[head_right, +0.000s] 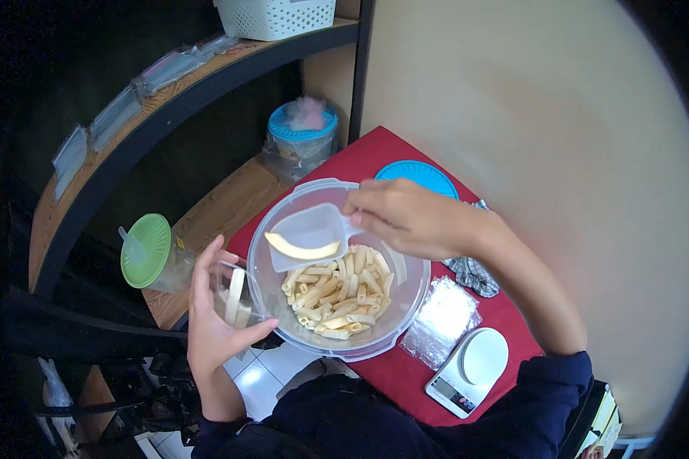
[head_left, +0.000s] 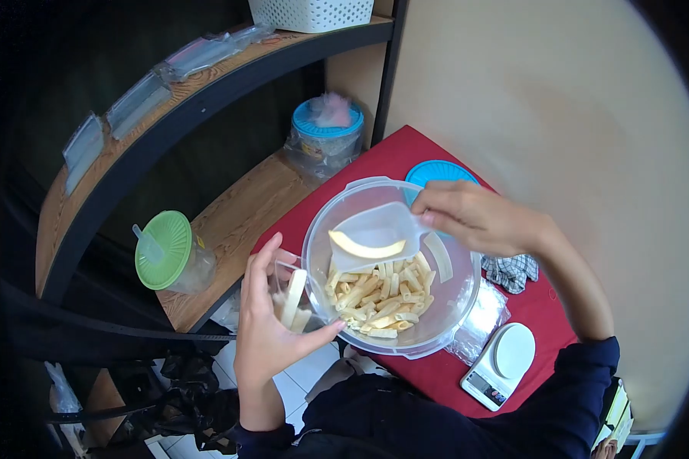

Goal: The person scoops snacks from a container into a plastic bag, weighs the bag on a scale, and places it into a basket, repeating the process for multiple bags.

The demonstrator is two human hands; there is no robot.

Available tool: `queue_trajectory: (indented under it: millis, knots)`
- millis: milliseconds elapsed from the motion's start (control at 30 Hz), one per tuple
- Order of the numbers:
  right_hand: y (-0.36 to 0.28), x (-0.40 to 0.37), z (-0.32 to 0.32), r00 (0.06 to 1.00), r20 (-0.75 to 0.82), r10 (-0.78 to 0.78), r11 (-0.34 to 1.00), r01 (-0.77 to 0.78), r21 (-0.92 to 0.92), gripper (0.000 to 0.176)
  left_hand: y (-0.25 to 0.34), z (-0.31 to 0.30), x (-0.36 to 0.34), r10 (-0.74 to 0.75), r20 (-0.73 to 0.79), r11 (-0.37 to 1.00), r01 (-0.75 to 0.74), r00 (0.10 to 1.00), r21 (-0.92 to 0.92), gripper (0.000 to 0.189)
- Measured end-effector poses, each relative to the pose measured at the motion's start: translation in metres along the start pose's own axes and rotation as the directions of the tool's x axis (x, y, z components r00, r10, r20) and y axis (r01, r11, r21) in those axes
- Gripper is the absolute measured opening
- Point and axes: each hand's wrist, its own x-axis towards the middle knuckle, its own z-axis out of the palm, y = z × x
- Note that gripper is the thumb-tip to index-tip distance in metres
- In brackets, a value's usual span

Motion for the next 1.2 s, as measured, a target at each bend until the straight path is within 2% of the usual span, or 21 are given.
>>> queue_trajectory:
  millis: [67,167,233,333,400,600,667,700,767,833,867,900,933,967,1000,1033,1067,1100,1133,1167,1200]
  knots:
    - [-0.014,-0.001,-0.015,0.999,-0.050,-0.021,0.998,0.017,-0.066,0.019,0.004,0.002,0.005,0.017,-0.008,0.993,-0.016,1.000,0.118,0.101]
    - [-0.037,0.005,-0.026,0.991,-0.084,-0.107,0.983,0.093,-0.155,0.017,0.011,0.007,0.012,0.046,0.001,0.998,-0.046,0.999,0.053,0.101]
    - [-0.050,0.011,-0.026,0.969,-0.048,-0.244,0.943,0.225,-0.246,0.017,0.017,0.007,0.016,0.059,0.019,0.998,-0.059,0.998,0.013,0.099]
    - [-0.066,0.016,-0.019,0.980,-0.035,-0.197,0.916,0.171,-0.363,0.016,0.013,0.015,0.019,0.112,0.000,0.994,-0.112,0.994,0.019,0.097]
    - [-0.068,0.017,-0.016,0.963,-0.042,-0.266,0.901,0.232,-0.366,0.016,0.018,0.017,0.019,0.102,0.001,0.995,-0.102,0.995,0.020,0.097]
    - [-0.086,0.014,-0.032,0.973,-0.082,-0.216,0.912,0.171,-0.374,0.020,0.021,0.014,0.018,0.056,-0.008,0.998,-0.056,0.998,0.041,0.097]
    - [-0.090,0.009,-0.036,0.956,-0.150,-0.252,0.848,0.144,-0.510,0.019,0.019,0.013,0.019,0.057,-0.008,0.998,-0.057,0.998,0.023,0.097]
    - [-0.092,0.005,-0.041,0.956,-0.150,-0.252,0.849,0.144,-0.509,0.019,0.018,0.012,0.020,0.064,-0.053,0.997,-0.065,0.997,-0.030,0.097]
    - [-0.094,-0.004,-0.052,0.968,-0.242,-0.067,0.833,-0.079,-0.548,0.011,0.011,0.008,0.019,0.073,-0.123,0.985,-0.091,0.990,-0.147,0.099]
    - [-0.067,-0.006,-0.034,0.973,-0.201,0.118,0.773,-0.217,-0.597,0.012,0.010,0.006,0.016,0.080,-0.095,0.920,-0.111,0.992,-0.376,0.102]
    - [-0.045,-0.003,-0.015,0.982,-0.108,0.155,0.765,-0.189,-0.615,0.014,0.013,0.007,0.013,0.113,-0.055,0.884,-0.126,0.992,-0.450,0.102]
    - [-0.032,0.001,0.004,0.972,0.005,0.234,0.777,-0.184,-0.602,0.014,0.017,0.012,0.012,0.114,-0.108,0.925,-0.145,0.988,-0.352,0.103]
    - [-0.011,0.001,0.025,0.979,0.087,0.184,0.812,-0.102,-0.574,0.014,0.021,0.014,0.009,0.117,-0.106,0.924,-0.147,0.987,-0.354,0.103]
    - [0.002,0.001,0.041,0.996,0.054,0.076,0.883,-0.042,-0.468,0.016,0.025,0.016,0.005,0.143,-0.120,0.912,-0.178,0.982,-0.371,0.103]
    - [0.014,0.002,0.052,0.996,0.049,0.078,0.882,-0.046,-0.468,0.016,0.029,0.017,0.003,0.167,-0.132,0.899,-0.206,0.977,-0.386,0.104]
    - [0.022,0.002,0.060,0.987,0.112,0.119,0.919,-0.067,-0.390,0.016,0.033,0.019,0.000,0.231,-0.133,0.921,-0.261,0.964,-0.291,0.105]
    - [0.027,-0.002,0.066,0.972,0.180,0.154,0.947,-0.093,-0.308,0.017,0.035,0.021,-0.002,0.227,-0.128,0.921,-0.256,0.965,-0.294,0.105]
    - [0.022,-0.009,0.065,0.971,0.179,0.158,0.947,-0.098,-0.305,0.017,0.038,0.023,-0.002,0.253,-0.090,0.879,-0.268,0.963,-0.395,0.105]
    - [0.016,-0.018,0.059,0.997,0.010,0.078,0.932,-0.070,-0.355,0.019,0.042,0.026,-0.002,0.285,-0.056,0.825,-0.274,0.957,-0.494,0.105]
    - [0.007,-0.027,0.053,0.988,-0.154,-0.012,0.910,-0.053,-0.411,0.022,0.048,0.035,-0.005,0.260,-0.028,0.734,-0.217,0.965,-0.644,0.106]
    - [-0.008,-0.038,0.047,0.945,-0.321,-0.060,0.966,-0.026,-0.256,0.023,0.056,0.040,-0.008,0.265,-0.022,0.729,-0.215,0.964,-0.650,0.106]
